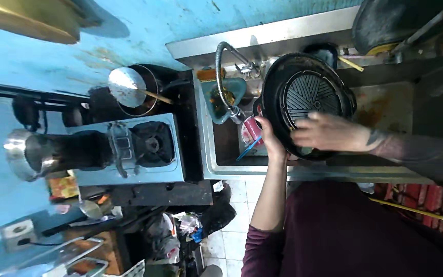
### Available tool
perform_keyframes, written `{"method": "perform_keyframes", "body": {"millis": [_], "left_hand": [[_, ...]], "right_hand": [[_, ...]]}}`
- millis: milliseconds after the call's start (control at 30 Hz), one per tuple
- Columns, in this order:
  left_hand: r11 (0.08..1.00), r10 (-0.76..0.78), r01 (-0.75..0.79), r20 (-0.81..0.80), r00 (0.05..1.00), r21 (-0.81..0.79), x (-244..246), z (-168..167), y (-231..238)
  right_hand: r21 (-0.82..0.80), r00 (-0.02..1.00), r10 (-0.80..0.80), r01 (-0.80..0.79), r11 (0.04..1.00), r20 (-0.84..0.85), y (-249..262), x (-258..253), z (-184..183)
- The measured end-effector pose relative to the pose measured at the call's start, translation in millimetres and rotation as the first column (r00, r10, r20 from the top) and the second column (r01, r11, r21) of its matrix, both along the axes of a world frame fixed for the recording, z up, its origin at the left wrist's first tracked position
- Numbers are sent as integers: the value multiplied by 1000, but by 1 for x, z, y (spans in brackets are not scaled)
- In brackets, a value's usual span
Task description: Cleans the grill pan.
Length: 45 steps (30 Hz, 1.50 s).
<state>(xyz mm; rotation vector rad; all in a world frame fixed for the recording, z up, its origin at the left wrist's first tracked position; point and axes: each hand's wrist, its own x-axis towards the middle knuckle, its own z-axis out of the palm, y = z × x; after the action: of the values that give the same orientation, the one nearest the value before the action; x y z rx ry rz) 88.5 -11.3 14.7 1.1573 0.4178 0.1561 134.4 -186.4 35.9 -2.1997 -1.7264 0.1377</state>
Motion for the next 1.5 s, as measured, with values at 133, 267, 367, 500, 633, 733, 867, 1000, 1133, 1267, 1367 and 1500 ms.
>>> {"method": "perform_keyframes", "body": {"millis": [133, 267, 367, 500, 633, 733, 867, 1000, 1133, 1267, 1367, 1500], "left_hand": [[999, -8, 8, -13, 1000, 38, -7, 10, -13], [1000, -4, 4, -1, 1000, 1, -2, 3, -9], [999, 34, -35, -54, 998, -16, -2, 7, -6], [996, 79, -82, -85, 993, -32, -1, 8, -7], [995, 88, -91, -60, 994, -47, -3, 1, -6], [993, 89, -92, -38, 995, -72, -5, 4, -5], [993, 83, -82, 14, 996, -82, -11, -1, -5], [995, 60, -65, -58, 997, -78, -15, -9, -8], [1000, 22, -23, -55, 998, -14, -19, -22, -8], [998, 65, -67, -77, 995, -15, -20, -21, -8], [998, 61, -59, -90, 994, 23, -21, -19, -15], [998, -2, 4, -24, 1000, 70, -27, -14, -25]], "right_hand": [[177, 988, -155, 151, 973, 6, 37, 34, 16], [268, 993, -51, 79, 960, -111, 0, 19, 11], [157, 994, 104, -98, 983, -28, -49, -15, -14], [192, 990, 142, -139, 971, 0, -94, -31, -58], [156, 991, 137, -135, 979, -5, -104, -33, -66], [136, 999, -23, 30, 990, -49, -114, -40, -72], [7, 903, -269, 288, 958, -333, -116, -47, -64], [-1, 908, -218, 233, 972, -359, -96, -60, -62], [38, 991, -58, 62, 997, -117, -52, -76, -52], [216, 984, -173, 178, 960, -42, -7, -56, -27], [290, 944, -313, 330, 898, -106, 22, -18, -9], [113, 880, -445, 465, 878, -164, 30, 59, 5]]}}
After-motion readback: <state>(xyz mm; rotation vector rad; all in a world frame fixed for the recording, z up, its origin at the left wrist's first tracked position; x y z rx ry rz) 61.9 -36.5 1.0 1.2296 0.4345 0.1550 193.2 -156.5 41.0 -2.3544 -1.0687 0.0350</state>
